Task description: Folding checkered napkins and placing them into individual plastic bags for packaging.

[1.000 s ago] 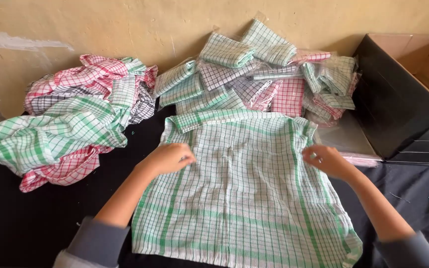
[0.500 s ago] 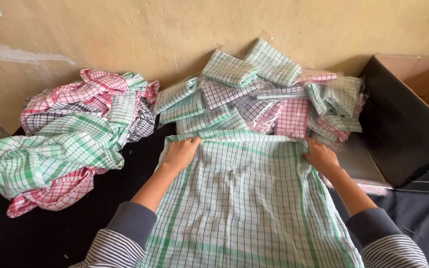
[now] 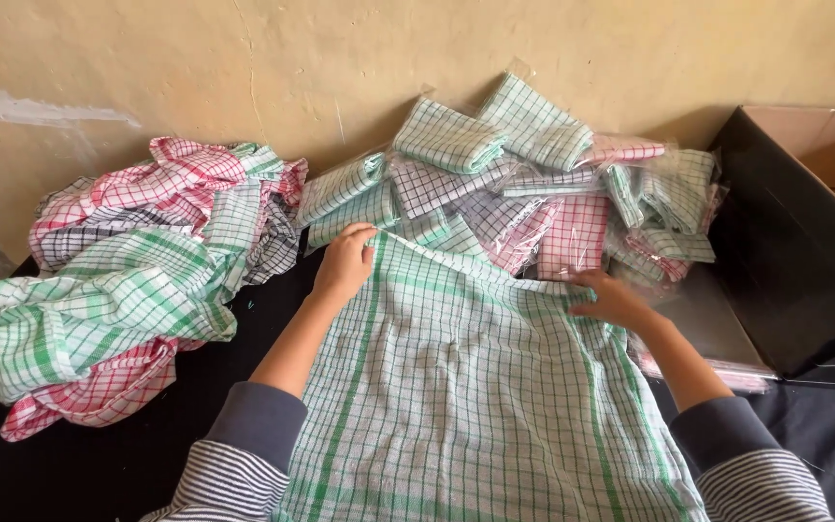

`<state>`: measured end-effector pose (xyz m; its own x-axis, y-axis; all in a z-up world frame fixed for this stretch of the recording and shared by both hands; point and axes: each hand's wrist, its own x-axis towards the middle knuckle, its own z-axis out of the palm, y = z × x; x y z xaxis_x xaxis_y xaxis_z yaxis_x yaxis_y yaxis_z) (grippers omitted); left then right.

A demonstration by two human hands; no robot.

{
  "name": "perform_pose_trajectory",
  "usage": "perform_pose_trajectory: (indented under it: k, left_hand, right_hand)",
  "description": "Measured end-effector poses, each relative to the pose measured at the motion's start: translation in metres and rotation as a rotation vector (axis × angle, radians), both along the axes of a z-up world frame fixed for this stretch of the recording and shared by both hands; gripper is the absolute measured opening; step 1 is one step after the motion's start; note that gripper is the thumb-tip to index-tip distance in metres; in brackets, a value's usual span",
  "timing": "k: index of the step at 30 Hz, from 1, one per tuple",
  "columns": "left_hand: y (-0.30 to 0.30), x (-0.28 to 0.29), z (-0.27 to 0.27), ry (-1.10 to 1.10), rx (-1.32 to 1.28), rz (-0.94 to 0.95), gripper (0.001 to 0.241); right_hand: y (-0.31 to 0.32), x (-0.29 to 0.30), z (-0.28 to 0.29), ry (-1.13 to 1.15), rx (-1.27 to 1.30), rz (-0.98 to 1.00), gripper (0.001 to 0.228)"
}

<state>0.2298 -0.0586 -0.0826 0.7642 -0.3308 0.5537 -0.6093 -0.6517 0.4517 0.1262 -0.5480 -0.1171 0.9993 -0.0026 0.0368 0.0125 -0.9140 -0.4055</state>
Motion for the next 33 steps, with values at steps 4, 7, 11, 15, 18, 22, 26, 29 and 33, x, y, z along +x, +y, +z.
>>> perform_pose_trajectory:
  k: [4,7,11,15,18,22,26,29,33]
  left_hand:
    - [-0.010,-0.023,0.021,0.141,-0.006,-0.001,0.043]
    - [-0.011,-0.041,0.030,0.251,0.053,0.000,0.060]
    - [-0.001,-0.083,0.050,0.443,0.204,-0.049,0.076]
    - [0.009,-0.099,0.029,0.453,0.398,-0.047,0.078]
    - [0.010,-0.129,0.025,0.398,0.517,-0.069,0.075]
    - [0.009,-0.193,0.029,0.285,0.598,-0.284,0.063]
    - [0.004,-0.258,0.030,0.431,0.772,-0.600,0.076]
    - [0.015,-0.305,0.036,0.495,0.841,-0.702,0.108]
    - [0.050,-0.331,0.068,0.600,0.938,-0.714,0.109]
  right_hand:
    - [-0.033,0.025,-0.043,-0.087,-0.179,0.018,0.029]
    - [-0.045,0.038,-0.057,-0.269,-0.244,-0.060,0.017]
    - [-0.025,0.016,-0.042,-0.578,-0.148,-0.065,0.038]
    - [0.019,-0.026,-0.034,-0.366,-0.134,-0.120,0.049]
    - [0.066,-0.064,-0.027,-0.379,-0.107,0.011,0.044]
    - [0.138,-0.149,-0.008,-0.237,-0.011,0.288,0.038]
    - [0.199,-0.243,0.058,0.099,0.191,0.690,0.066]
    - [0.205,-0.286,0.069,0.153,0.085,0.854,0.084]
    - [0.159,-0.328,0.028,0.206,0.149,0.811,0.078]
